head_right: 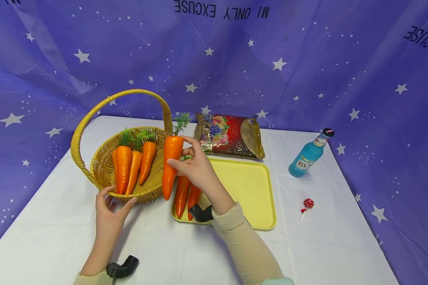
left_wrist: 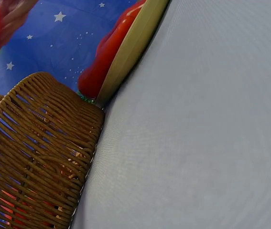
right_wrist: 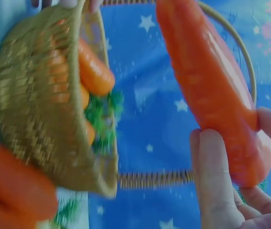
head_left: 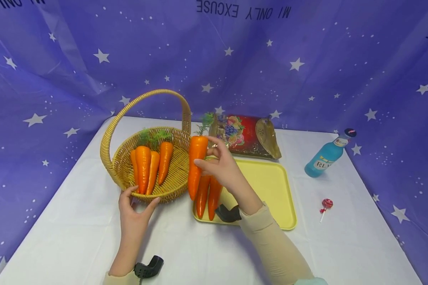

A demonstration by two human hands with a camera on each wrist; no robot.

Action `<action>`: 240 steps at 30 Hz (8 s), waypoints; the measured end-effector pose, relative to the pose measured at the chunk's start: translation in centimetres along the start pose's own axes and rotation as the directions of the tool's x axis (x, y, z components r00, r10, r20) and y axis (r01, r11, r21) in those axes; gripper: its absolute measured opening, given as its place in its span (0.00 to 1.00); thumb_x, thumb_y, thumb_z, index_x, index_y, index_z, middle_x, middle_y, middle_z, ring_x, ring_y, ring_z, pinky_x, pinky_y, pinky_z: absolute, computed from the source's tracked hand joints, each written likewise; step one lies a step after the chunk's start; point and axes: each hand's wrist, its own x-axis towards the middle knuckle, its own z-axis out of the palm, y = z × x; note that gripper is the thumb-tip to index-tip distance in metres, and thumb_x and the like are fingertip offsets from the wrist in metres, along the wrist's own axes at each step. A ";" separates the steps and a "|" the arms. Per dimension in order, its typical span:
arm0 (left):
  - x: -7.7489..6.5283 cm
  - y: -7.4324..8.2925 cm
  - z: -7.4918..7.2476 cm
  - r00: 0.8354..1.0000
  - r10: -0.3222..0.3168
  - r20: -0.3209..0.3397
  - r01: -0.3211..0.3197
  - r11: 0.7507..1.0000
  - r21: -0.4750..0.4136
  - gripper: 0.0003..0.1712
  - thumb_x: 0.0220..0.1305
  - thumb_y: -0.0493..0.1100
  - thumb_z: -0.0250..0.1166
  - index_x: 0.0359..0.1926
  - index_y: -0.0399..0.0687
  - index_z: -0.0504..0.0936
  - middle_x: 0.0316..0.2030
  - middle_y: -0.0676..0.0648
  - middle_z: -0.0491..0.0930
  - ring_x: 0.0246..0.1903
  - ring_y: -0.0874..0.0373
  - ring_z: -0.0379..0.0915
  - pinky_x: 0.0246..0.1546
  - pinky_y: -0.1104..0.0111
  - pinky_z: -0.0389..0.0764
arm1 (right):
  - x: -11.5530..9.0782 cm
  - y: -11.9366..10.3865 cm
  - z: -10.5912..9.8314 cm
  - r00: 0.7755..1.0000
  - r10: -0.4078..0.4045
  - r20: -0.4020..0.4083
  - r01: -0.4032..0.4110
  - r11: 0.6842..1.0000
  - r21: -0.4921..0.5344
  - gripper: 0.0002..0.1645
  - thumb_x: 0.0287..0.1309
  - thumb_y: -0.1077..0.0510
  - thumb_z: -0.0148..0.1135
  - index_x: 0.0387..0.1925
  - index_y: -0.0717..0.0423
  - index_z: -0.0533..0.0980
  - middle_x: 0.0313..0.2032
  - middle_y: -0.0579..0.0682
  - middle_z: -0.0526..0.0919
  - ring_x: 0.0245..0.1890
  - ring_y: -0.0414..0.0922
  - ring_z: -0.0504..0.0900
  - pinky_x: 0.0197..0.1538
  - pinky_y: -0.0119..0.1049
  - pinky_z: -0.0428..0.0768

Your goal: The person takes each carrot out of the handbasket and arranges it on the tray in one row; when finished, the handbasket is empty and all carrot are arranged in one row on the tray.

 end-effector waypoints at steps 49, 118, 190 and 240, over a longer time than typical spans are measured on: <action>0.3 -0.5 -0.1 0.998 -0.055 0.013 0.055 0.998 0.009 0.43 0.52 0.38 0.75 0.63 0.39 0.59 0.64 0.41 0.54 0.68 0.45 0.49 0.66 0.50 0.56 | -4.0 9.7 -5.9 0.947 0.139 -0.289 -0.289 0.761 -0.581 0.44 0.53 0.50 0.71 0.66 0.59 0.61 0.32 0.51 0.77 0.31 0.46 0.74 0.37 0.39 0.74; 0.2 -0.2 -0.1 0.999 -0.038 0.007 0.038 0.999 0.018 0.40 0.53 0.42 0.75 0.62 0.40 0.61 0.64 0.42 0.55 0.66 0.47 0.52 0.64 0.48 0.59 | 11.4 6.3 8.5 0.976 0.216 0.004 -0.163 0.750 -0.641 0.45 0.59 0.53 0.66 0.72 0.56 0.54 0.50 0.55 0.79 0.38 0.45 0.80 0.36 0.35 0.80; 0.0 -0.3 -0.2 1.000 -0.010 -0.004 0.010 1.000 0.000 0.40 0.53 0.40 0.75 0.62 0.40 0.61 0.62 0.42 0.56 0.66 0.47 0.51 0.65 0.49 0.58 | -1.9 0.8 -2.9 0.988 0.020 0.152 -0.016 0.999 -0.028 0.54 0.58 0.67 0.63 0.74 0.32 0.46 0.53 0.60 0.71 0.37 0.51 0.83 0.42 0.47 0.82; 0.1 -0.2 0.0 1.000 -0.010 0.008 0.010 1.000 -0.005 0.41 0.52 0.40 0.75 0.62 0.41 0.61 0.62 0.42 0.56 0.67 0.46 0.51 0.65 0.50 0.57 | -7.7 8.9 -9.8 0.950 0.214 -0.226 -0.306 0.779 -0.548 0.53 0.53 0.53 0.72 0.74 0.45 0.52 0.44 0.56 0.76 0.30 0.47 0.77 0.32 0.37 0.81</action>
